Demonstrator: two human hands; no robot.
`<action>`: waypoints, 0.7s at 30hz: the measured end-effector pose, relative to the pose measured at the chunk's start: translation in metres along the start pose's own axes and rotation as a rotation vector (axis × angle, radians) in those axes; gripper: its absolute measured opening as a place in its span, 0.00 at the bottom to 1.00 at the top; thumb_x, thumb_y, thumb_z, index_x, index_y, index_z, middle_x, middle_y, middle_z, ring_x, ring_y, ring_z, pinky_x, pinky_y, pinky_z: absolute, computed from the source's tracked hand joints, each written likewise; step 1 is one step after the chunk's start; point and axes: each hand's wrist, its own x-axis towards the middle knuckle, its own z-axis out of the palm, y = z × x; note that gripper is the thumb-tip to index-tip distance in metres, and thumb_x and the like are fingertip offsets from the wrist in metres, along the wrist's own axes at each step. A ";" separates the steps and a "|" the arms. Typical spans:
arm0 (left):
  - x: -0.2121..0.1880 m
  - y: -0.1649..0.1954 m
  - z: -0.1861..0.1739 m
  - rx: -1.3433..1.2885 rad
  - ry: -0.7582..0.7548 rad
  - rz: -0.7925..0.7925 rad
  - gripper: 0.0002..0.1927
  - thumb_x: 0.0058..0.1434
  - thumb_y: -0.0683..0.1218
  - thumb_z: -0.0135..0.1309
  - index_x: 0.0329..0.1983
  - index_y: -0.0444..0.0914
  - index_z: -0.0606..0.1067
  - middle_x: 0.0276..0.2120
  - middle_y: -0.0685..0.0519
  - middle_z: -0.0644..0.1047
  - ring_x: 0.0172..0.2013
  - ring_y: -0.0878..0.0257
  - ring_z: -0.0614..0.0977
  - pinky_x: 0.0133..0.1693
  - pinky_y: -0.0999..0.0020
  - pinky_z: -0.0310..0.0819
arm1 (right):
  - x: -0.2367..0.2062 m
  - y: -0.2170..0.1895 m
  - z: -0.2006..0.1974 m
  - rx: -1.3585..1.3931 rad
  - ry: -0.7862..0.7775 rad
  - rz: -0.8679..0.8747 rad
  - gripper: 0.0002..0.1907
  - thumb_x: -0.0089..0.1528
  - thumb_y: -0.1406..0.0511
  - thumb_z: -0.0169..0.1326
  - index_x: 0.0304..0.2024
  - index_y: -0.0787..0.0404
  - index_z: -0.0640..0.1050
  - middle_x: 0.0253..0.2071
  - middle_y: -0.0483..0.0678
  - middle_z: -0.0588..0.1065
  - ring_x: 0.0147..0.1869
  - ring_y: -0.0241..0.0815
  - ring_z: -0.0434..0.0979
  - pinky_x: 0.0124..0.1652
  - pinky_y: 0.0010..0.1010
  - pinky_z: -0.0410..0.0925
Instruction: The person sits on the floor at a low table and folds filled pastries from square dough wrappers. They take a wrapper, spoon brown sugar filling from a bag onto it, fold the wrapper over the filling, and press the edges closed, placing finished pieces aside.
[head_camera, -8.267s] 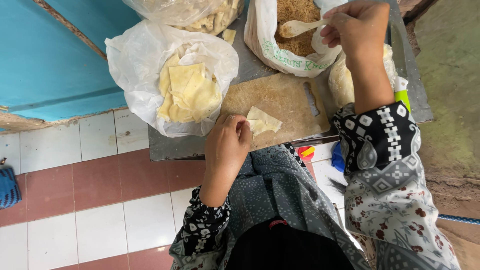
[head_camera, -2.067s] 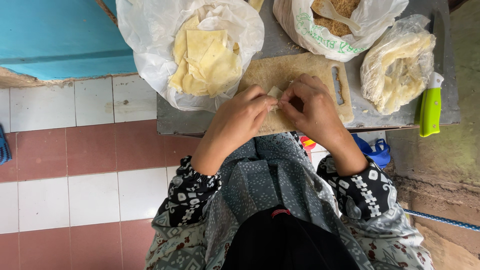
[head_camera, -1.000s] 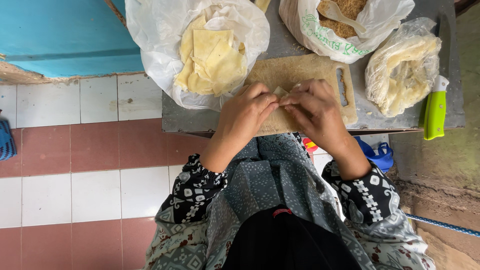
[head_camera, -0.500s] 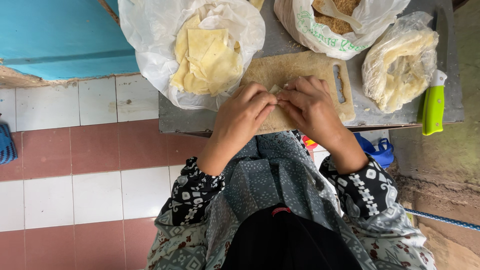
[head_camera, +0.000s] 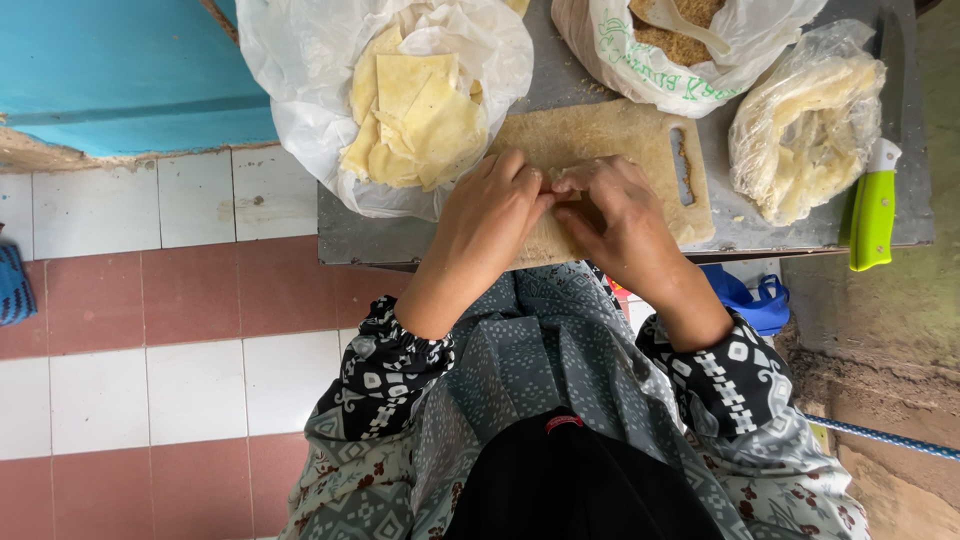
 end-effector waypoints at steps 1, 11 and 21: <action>0.002 0.001 -0.001 -0.019 -0.012 -0.014 0.08 0.64 0.44 0.59 0.36 0.35 0.75 0.38 0.47 0.73 0.43 0.49 0.78 0.45 0.54 0.73 | 0.000 0.000 0.000 0.001 -0.003 0.010 0.18 0.59 0.73 0.63 0.50 0.64 0.75 0.48 0.53 0.77 0.54 0.56 0.76 0.53 0.43 0.69; 0.000 -0.002 -0.004 -0.249 0.076 -0.052 0.27 0.61 0.37 0.60 0.61 0.37 0.63 0.43 0.50 0.77 0.46 0.53 0.80 0.51 0.57 0.73 | 0.006 0.012 0.006 0.003 -0.077 0.058 0.18 0.63 0.72 0.60 0.54 0.63 0.71 0.49 0.52 0.77 0.55 0.57 0.76 0.54 0.45 0.66; -0.007 0.001 0.008 -0.147 0.041 -0.036 0.27 0.65 0.41 0.59 0.65 0.40 0.63 0.41 0.57 0.79 0.46 0.57 0.78 0.51 0.57 0.68 | 0.009 0.015 -0.001 0.051 -0.139 0.086 0.25 0.59 0.72 0.62 0.58 0.63 0.70 0.49 0.52 0.77 0.57 0.55 0.75 0.58 0.45 0.63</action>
